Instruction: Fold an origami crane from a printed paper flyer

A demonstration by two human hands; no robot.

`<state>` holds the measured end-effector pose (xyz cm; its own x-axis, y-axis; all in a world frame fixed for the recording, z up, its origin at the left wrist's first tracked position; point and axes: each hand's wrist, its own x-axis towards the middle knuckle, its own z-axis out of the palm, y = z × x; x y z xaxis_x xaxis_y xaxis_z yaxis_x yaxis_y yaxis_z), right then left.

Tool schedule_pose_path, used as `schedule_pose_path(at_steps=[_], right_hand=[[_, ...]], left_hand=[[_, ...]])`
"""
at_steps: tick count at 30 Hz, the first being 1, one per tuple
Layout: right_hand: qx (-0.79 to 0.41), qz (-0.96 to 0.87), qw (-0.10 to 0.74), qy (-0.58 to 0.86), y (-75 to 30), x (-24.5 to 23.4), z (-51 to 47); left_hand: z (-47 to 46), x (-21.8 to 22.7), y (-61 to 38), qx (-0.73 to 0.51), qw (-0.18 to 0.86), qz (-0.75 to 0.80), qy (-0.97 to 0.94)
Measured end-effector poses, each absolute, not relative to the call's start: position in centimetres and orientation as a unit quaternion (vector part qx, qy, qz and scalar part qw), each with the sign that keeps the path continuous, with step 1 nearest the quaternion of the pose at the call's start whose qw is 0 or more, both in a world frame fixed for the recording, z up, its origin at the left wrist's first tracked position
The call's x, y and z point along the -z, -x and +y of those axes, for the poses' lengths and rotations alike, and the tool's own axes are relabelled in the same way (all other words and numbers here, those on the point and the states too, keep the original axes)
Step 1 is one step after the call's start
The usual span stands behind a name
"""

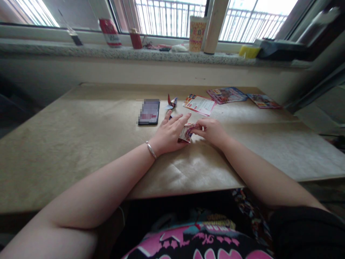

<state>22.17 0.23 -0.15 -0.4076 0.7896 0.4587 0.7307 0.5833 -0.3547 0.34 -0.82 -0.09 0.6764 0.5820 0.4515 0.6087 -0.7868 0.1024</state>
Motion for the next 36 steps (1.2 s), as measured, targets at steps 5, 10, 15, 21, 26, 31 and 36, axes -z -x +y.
schedule_pose_path(at_steps=[5,10,15,21,26,31,36], right_hand=[[-0.032,-0.824,0.321,0.465,-22.2,0.2,0.1],[-0.084,-0.812,0.360,0.451,-22.4,0.2,0.1],[-0.180,-0.804,0.398,0.404,-22.3,0.4,0.2],[-0.175,-0.821,0.394,0.375,-22.1,0.3,0.0],[-0.114,-0.841,0.393,0.354,-22.0,0.2,0.0],[-0.073,-0.844,0.400,0.349,-21.8,0.2,-0.1],[-0.041,-0.846,0.400,0.349,-21.6,0.1,-0.2]], left_hand=[[-1.0,-0.2,-0.2,0.237,0.048,-0.328,0.913],[-1.1,-0.4,-0.3,0.254,0.064,-0.359,0.896],[-0.7,-0.3,-0.3,0.286,0.054,-0.380,0.878],[-0.3,-0.1,-0.2,0.327,0.035,-0.404,0.853],[-0.2,-0.1,-0.1,0.353,0.016,-0.409,0.842],[0.0,0.0,-0.1,0.368,0.004,-0.408,0.835],[-0.1,-0.2,-0.2,0.359,-0.017,-0.403,0.842]])
